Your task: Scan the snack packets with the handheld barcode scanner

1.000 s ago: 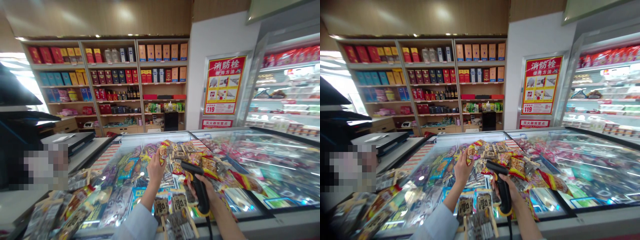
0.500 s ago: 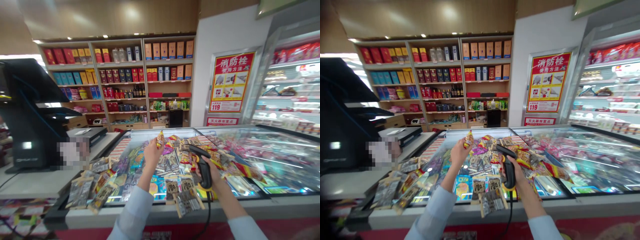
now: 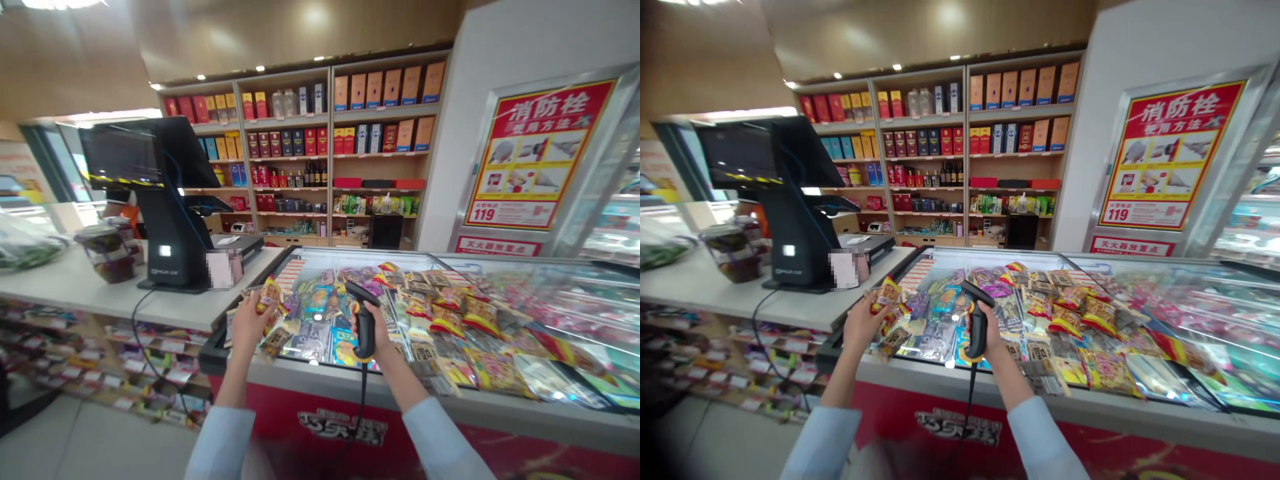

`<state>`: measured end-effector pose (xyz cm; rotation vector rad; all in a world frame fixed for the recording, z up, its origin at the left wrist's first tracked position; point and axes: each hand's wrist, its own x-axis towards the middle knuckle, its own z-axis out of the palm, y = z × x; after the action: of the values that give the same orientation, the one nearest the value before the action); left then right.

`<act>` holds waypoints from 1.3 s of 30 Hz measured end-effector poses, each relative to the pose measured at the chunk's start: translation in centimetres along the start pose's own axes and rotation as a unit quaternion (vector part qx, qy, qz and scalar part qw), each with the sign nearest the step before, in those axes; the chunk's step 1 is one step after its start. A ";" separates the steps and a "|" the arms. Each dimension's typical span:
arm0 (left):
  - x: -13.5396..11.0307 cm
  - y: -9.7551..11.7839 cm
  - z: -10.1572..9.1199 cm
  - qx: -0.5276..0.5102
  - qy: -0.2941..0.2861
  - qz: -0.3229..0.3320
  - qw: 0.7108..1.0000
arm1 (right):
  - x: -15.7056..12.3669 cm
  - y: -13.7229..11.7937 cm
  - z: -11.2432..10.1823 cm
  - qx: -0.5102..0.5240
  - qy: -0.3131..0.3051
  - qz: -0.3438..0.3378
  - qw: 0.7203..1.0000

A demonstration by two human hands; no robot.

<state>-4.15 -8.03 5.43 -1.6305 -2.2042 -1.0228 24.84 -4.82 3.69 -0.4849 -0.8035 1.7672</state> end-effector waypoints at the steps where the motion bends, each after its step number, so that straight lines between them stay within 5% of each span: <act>1: 0.0 -2.0 0.1 -0.007 0.017 0.003 1.000 | 0.5 1.2 0.6 0.006 -0.002 0.012 1.000; 5: -0.3 -6.9 1.2 -0.123 0.083 -0.009 0.989 | 2.5 4.9 2.5 0.023 -0.012 0.048 0.999; 11: -2.1 -7.1 2.5 -0.215 0.171 -0.069 0.959 | 4.5 7.5 3.3 -0.008 -0.012 0.076 0.997; 17: -3.2 -6.5 3.9 -0.177 0.093 -0.105 0.974 | 5.3 8.8 2.6 -0.026 0.021 0.096 0.995; 23: -4.5 -6.8 5.6 -0.097 0.080 -0.002 0.992 | 5.1 8.8 2.9 -0.027 0.044 0.110 0.993; 28: -4.4 -5.9 5.5 0.000 0.024 0.000 1.000 | 5.3 8.7 3.0 -0.009 0.061 0.087 0.994; 39: -3.1 -4.8 6.6 0.047 0.058 -0.029 0.997 | 5.1 8.4 3.1 0.027 0.032 0.096 0.994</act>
<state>-5.88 -6.85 -3.11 -1.4381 -2.2008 -0.9855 15.50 -2.45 0.03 -0.5966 -0.6796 1.9349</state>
